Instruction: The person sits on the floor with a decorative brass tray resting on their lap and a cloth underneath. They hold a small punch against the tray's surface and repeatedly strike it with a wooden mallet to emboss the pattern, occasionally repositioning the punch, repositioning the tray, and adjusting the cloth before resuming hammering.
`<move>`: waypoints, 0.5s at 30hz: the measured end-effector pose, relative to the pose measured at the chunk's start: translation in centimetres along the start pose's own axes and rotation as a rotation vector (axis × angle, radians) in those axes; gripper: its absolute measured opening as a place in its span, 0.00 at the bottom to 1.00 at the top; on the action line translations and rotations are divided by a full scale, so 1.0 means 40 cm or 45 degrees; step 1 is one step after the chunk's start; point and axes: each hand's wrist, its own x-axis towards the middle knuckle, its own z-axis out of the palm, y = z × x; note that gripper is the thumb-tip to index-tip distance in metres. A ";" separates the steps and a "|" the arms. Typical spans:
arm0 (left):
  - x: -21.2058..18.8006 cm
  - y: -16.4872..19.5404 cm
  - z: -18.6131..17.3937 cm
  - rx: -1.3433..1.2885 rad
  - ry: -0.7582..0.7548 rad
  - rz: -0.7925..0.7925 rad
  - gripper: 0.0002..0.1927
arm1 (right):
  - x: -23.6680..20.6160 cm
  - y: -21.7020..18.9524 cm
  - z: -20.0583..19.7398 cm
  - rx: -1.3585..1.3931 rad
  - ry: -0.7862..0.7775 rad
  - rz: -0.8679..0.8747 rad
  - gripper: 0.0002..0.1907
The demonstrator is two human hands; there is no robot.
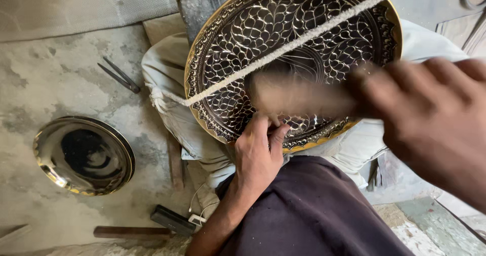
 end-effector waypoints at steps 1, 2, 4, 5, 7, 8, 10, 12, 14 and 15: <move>0.001 -0.002 0.000 0.077 0.028 0.092 0.11 | -0.004 -0.001 0.004 -0.005 0.007 -0.001 0.32; 0.002 -0.004 0.000 0.152 0.055 0.181 0.10 | -0.007 0.004 0.007 0.081 0.029 0.014 0.32; 0.001 -0.005 0.000 0.183 0.061 0.179 0.10 | -0.014 0.007 0.014 0.061 0.019 0.005 0.32; -0.001 -0.004 0.000 0.138 0.035 0.093 0.10 | -0.019 0.003 0.017 -0.045 -0.012 -0.013 0.32; 0.000 -0.004 0.000 0.138 0.030 0.076 0.11 | -0.021 0.006 0.022 -0.009 -0.012 -0.004 0.32; 0.002 -0.003 0.000 0.181 0.045 0.143 0.11 | -0.021 0.009 0.023 0.134 0.014 0.027 0.32; 0.004 0.000 -0.001 0.160 0.046 0.162 0.11 | -0.021 0.011 0.024 0.117 -0.027 0.015 0.31; 0.007 0.004 -0.001 0.035 0.015 0.073 0.11 | -0.021 0.014 0.024 -0.038 -0.081 -0.025 0.30; 0.008 0.007 -0.002 0.067 0.039 0.137 0.11 | -0.023 0.017 0.022 0.133 0.020 0.010 0.28; 0.009 0.008 -0.002 0.082 0.052 0.172 0.11 | -0.024 0.017 0.023 0.143 0.014 0.001 0.28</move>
